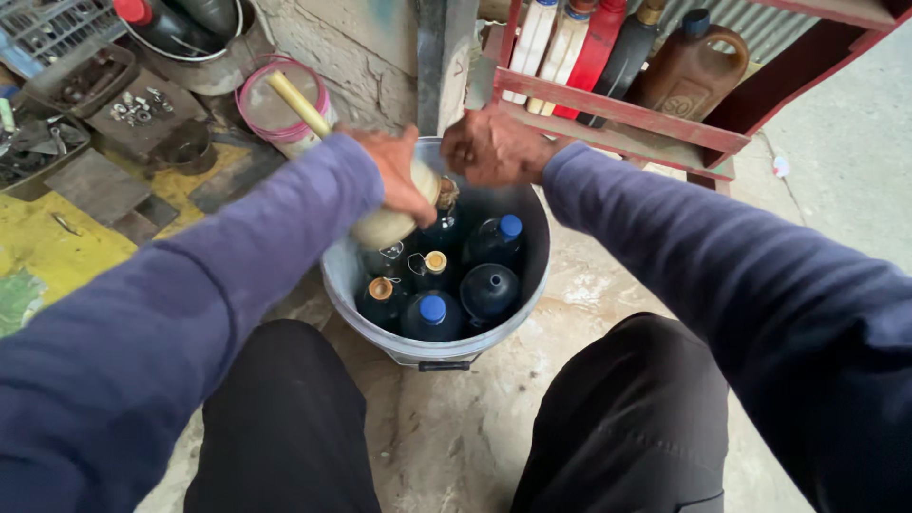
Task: The person moves a bicycle, then picks up a bucket containing bottles and a funnel. They carry the bucket to a red metal rack and place the funnel on a post. The person then removes bottles from the bucket one by one and places them on the rack shelves.
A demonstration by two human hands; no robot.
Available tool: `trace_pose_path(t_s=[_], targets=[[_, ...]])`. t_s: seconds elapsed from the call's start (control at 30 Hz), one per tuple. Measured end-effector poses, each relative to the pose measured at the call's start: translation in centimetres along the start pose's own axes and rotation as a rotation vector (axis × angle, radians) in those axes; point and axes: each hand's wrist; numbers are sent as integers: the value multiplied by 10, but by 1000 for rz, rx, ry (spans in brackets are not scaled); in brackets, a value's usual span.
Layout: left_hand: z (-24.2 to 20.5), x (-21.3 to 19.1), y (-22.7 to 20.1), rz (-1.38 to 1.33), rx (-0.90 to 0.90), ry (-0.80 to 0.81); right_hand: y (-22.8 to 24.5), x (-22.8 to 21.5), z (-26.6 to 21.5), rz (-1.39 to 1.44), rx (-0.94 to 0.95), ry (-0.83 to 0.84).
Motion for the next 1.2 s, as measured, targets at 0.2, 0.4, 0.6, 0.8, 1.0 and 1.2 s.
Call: trace_pose_path(t_s=[0.2, 0.4, 0.6, 0.8, 1.0, 1.2], targets=[[5, -41, 30, -318, -72, -107, 4, -28, 18, 222, 209, -153], [25, -47, 54, -600, -47, -416, 26, -55, 26, 503, 421, 57], [17, -42, 57, -1142, 128, -614, 30, -69, 29, 544, 509, -170], [12, -45, 41, -1305, 211, -682, 12, -87, 44, 616, 675, -267], [17, -49, 46, -1452, 290, -732, 10, -97, 37, 499, 752, -198], [29, -44, 52, -1554, 333, -807, 11, -105, 34, 608, 753, -214]])
Point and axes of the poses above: each hand's wrist, its own z-axis towards the middle knuckle, its own x-axis out of the palm, y = z × x, and after that the axes turned 8 degrees about x, right-handed
